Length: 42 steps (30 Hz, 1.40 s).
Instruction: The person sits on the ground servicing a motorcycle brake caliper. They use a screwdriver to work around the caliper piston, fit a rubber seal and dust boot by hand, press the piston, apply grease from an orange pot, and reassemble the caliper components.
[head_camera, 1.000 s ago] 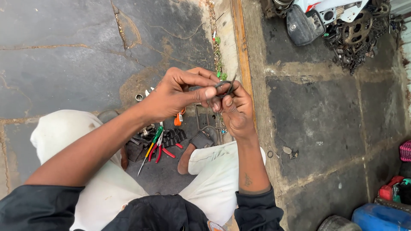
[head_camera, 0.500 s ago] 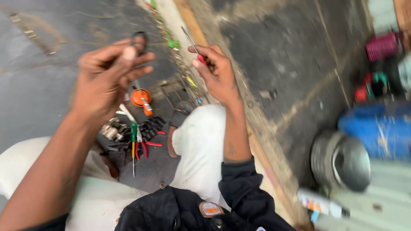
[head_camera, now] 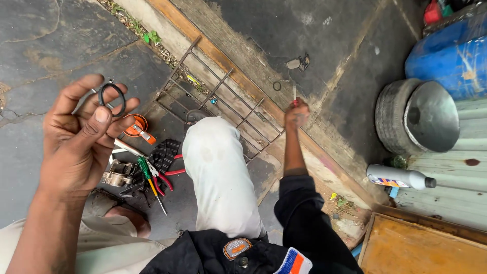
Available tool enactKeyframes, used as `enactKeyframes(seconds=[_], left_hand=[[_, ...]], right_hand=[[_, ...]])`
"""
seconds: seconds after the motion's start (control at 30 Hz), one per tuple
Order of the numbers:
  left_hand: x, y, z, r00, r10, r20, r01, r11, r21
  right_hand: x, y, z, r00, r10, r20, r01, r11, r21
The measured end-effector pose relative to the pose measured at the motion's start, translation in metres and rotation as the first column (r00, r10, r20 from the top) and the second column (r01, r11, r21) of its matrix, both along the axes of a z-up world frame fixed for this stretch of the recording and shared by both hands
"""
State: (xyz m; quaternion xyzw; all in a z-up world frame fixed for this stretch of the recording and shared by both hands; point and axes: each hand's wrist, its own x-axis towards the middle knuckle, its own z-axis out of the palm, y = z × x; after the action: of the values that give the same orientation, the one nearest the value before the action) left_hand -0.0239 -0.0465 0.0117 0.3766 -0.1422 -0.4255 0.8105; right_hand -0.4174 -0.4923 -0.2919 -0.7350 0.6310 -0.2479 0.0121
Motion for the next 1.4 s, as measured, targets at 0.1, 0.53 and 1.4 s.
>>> enactKeyframes(seconds=[0.1, 0.53, 1.4], left_hand=[[-0.005, -0.004, -0.006, 0.998, -0.055, -0.022, 0.054, 0.998, -0.018], [-0.013, -0.010, -0.028, 0.989, -0.132, -0.061, 0.129, 0.990, -0.049], [0.017, 0.062, 0.002, 0.942, 0.326, 0.079, -0.323, 0.945, -0.052]], right_hand=[[-0.019, -0.018, -0.005, 0.996, -0.067, 0.055, 0.065, 0.997, 0.039], [0.032, -0.062, -0.055, 0.886, 0.464, 0.000, -0.463, 0.882, 0.087], [0.335, 0.334, 0.371, -0.040, 0.521, 0.853, -0.998, -0.058, -0.011]])
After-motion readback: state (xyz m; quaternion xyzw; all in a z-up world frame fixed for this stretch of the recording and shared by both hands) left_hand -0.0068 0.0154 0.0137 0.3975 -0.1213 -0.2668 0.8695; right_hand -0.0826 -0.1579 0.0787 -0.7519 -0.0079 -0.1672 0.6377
